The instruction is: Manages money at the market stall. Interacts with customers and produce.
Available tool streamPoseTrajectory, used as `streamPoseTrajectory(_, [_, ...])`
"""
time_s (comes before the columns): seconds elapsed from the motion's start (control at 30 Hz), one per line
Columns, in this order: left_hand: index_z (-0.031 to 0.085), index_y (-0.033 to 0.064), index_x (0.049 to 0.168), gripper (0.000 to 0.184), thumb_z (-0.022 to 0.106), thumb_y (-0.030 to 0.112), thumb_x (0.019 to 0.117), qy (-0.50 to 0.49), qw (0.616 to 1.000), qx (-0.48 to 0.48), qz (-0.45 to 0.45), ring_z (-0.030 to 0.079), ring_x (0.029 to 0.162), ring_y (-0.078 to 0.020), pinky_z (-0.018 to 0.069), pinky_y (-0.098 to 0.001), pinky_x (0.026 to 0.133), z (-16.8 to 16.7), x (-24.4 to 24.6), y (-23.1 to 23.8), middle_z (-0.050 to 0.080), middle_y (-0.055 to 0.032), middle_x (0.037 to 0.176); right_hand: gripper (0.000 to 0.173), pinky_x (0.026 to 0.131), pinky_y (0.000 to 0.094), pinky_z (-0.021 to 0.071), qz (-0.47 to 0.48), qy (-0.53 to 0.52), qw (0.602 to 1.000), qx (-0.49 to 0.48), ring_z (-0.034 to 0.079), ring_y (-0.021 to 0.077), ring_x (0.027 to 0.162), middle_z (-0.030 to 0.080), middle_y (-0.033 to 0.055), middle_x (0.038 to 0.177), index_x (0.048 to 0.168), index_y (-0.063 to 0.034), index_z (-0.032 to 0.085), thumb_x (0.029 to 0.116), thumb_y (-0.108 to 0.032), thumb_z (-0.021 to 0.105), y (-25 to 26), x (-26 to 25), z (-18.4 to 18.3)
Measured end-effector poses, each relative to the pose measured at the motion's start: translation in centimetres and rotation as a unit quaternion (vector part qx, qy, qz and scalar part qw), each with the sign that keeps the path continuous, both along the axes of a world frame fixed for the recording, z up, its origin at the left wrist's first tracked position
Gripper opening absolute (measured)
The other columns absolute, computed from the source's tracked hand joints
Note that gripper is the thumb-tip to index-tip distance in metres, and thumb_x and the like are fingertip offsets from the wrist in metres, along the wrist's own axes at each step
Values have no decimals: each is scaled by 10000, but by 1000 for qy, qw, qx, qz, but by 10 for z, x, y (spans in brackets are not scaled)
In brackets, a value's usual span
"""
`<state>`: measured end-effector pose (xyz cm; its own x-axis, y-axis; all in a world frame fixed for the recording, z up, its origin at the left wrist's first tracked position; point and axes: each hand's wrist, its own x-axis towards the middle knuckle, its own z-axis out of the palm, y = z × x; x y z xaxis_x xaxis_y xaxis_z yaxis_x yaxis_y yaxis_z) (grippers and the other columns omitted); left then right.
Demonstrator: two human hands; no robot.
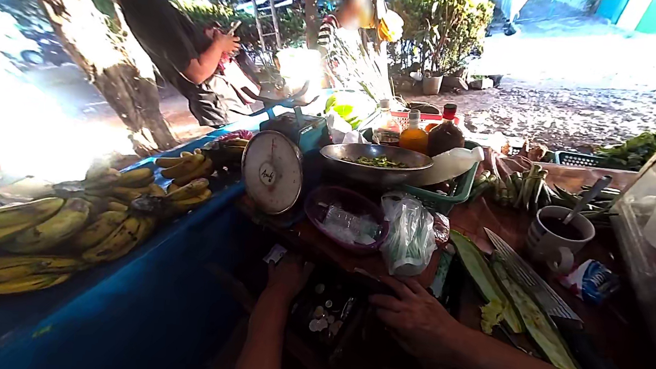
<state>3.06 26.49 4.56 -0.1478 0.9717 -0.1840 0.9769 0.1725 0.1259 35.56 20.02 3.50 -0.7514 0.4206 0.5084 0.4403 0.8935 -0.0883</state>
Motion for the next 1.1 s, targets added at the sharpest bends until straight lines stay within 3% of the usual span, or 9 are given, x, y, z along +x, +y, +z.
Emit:
streamPoseTrajectory(0.43, [554,96,1453,558,405,486,1084,1,1000,-13,14,328,1519,-341,143,-694,1205,0,1,3,453,-142,1579,219,1120,502,433,-4,-4,1000,20,540,293,1367,697,-28,1317,1056,-183,756,986,-304,587,1,1,-3])
streamPoseTrajectory(0.97, [515,107,1490,568,390,488,1088,1,1000,-24,12,294,1537,-330,133,-698,1202,2,3,2,407,-130,1614,227,1113,500,439,-8,-6,999,37,547,284,1361,695,-40,1320,1062,-192,755,991,-271,555,2,1,-5])
streamPoseTrajectory(1.1, [550,125,1465,554,411,495,1077,-13,1000,6,3,320,1526,-332,141,-720,1193,-3,-1,2,440,-119,1595,237,1116,520,435,-3,-4,1000,16,539,303,1370,693,-26,1326,1077,-181,757,1006,-267,548,1,1,-3])
